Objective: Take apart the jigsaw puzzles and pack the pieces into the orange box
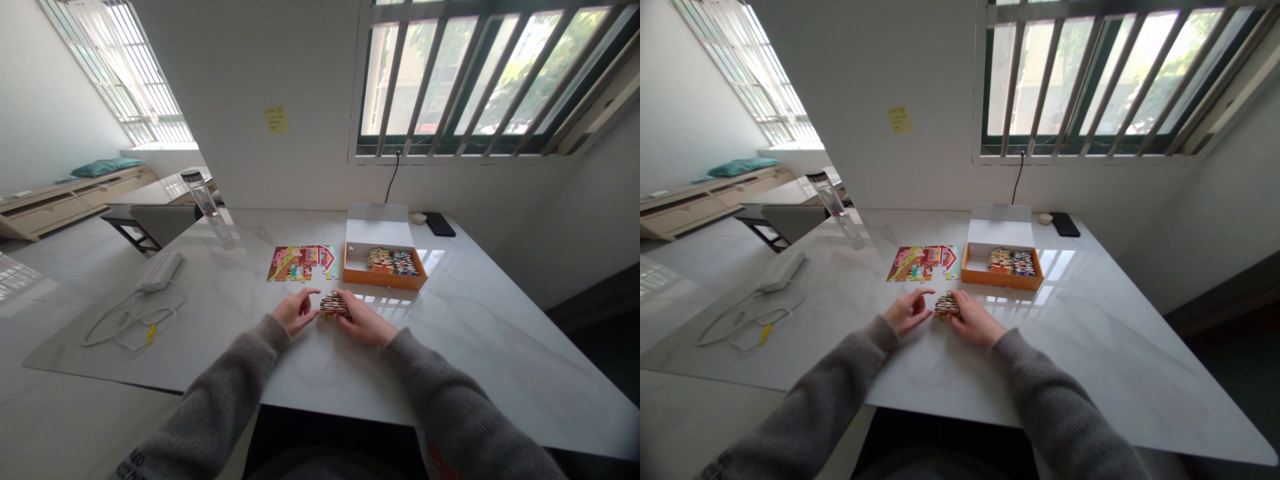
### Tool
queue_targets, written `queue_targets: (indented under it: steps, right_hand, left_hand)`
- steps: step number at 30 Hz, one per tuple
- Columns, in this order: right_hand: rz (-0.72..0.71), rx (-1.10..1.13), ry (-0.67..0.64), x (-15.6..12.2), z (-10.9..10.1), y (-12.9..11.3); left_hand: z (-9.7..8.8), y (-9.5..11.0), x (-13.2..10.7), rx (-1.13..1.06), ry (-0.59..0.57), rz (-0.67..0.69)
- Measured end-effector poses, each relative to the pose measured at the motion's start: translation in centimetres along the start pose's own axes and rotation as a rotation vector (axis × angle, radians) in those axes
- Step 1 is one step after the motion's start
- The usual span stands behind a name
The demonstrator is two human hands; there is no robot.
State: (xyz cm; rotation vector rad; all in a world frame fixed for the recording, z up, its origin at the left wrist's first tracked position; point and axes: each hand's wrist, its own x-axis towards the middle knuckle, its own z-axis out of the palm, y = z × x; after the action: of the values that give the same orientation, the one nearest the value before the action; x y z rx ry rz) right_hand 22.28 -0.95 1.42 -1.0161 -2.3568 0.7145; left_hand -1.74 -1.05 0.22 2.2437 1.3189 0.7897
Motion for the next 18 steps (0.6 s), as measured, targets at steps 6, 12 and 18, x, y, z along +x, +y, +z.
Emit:
queue_targets:
  steps: [6,12,18]
  right_hand:
    - [-0.012,-0.008,0.011,-0.1,0.0,0.4]
    - [-0.012,0.002,0.009,0.0,0.0,0.4]
    - [-0.022,0.005,0.016,-0.1,-0.1,0.4]
  left_hand:
    - [-6.3,-6.5,2.3,0.413,-0.033,0.024]
    - [-6.5,-8.2,5.7,0.506,-0.177,0.046]
    - [-3.6,-7.4,8.8,0.574,-0.263,0.097]
